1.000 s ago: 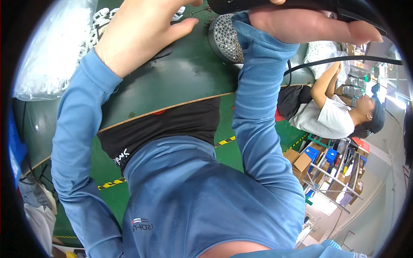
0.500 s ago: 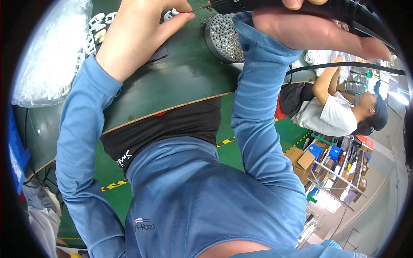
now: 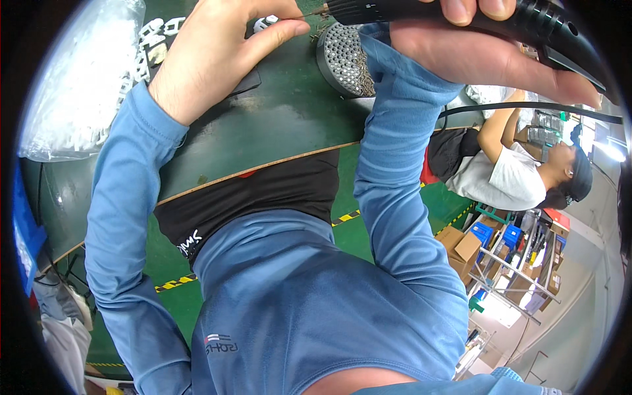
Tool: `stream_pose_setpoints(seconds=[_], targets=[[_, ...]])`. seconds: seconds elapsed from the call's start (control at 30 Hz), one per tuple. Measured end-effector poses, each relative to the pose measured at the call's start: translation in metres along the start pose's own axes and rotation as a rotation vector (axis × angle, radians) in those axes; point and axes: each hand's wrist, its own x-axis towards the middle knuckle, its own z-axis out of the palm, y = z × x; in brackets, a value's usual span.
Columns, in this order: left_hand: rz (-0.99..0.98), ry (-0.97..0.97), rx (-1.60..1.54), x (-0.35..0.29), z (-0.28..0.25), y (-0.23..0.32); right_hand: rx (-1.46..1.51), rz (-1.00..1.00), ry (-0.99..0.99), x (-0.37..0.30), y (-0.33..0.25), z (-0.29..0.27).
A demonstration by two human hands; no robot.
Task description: Assembling small white plastic components by placing them onto a base and using an electric screwdriver to fasten them.
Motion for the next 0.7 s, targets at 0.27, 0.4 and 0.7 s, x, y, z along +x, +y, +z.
stream_pose_setpoints(seconds=[0.27,0.4,0.7], targets=[[0.004,-0.032,0.007,-0.003,-0.001,-0.002,-0.322,0.055,-0.091,0.000,-0.012,-0.009],[0.007,-0.038,0.085,-0.003,-0.007,0.004,-0.314,0.056,-0.098,0.000,-0.011,-0.008],[0.103,0.056,0.133,-0.004,-0.007,0.002,-0.269,0.053,-0.131,0.002,-0.008,-0.013]])
